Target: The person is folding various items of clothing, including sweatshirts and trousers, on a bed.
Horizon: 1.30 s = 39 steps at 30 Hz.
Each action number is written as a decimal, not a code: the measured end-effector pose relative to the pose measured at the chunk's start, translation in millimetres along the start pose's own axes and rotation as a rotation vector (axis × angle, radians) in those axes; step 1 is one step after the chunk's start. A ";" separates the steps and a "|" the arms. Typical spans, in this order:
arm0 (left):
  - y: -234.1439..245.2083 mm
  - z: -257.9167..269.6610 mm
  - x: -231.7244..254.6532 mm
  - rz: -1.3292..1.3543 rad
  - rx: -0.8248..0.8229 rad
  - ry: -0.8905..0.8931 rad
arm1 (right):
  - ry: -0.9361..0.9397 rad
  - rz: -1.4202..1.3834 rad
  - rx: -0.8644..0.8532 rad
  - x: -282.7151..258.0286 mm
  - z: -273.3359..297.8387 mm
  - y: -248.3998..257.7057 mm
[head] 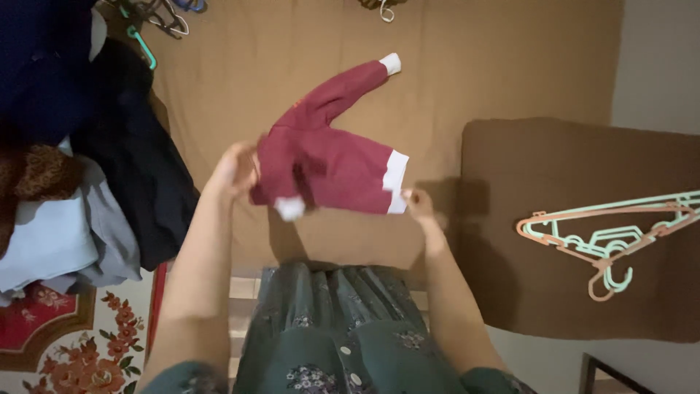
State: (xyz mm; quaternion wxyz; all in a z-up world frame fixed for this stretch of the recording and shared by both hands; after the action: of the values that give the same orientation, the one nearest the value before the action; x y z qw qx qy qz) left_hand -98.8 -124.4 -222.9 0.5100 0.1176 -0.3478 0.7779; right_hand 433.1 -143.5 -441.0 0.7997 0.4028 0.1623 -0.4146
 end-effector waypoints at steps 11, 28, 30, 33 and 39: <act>141.8 -130.6 -155.9 -0.631 0.419 -0.705 | -0.263 -0.250 0.052 -20.0 3.2 -28.0; 182.4 -96.8 -131.6 -0.669 0.117 -0.236 | -0.453 -0.628 -0.070 49.0 22.5 -37.2; 187.0 -101.7 -144.3 -0.816 0.108 -0.211 | -0.337 -0.775 -0.187 90.7 4.8 -54.4; 200.7 -109.3 -173.1 -0.506 0.200 -0.172 | -0.402 -0.515 -0.004 49.4 34.5 -48.1; 176.7 -75.1 -138.1 -1.032 0.399 -0.386 | -0.144 0.529 0.663 -4.1 44.8 -50.6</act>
State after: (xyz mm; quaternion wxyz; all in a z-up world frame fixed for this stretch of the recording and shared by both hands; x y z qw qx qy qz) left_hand -178.1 -215.1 -426.4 0.7182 0.5051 -0.1792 0.4438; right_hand 387.1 -193.0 -436.5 0.7152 0.6356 -0.1450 -0.2519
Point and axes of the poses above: each hand's wrist, its own z-axis away from the middle knuckle, its own y-axis out of the back of the hand, x = y × z, the point moved 2 cm from there along -z, towards the middle knuckle, and after that the axes turned 14 degrees about -y, right-handed, at the moved point
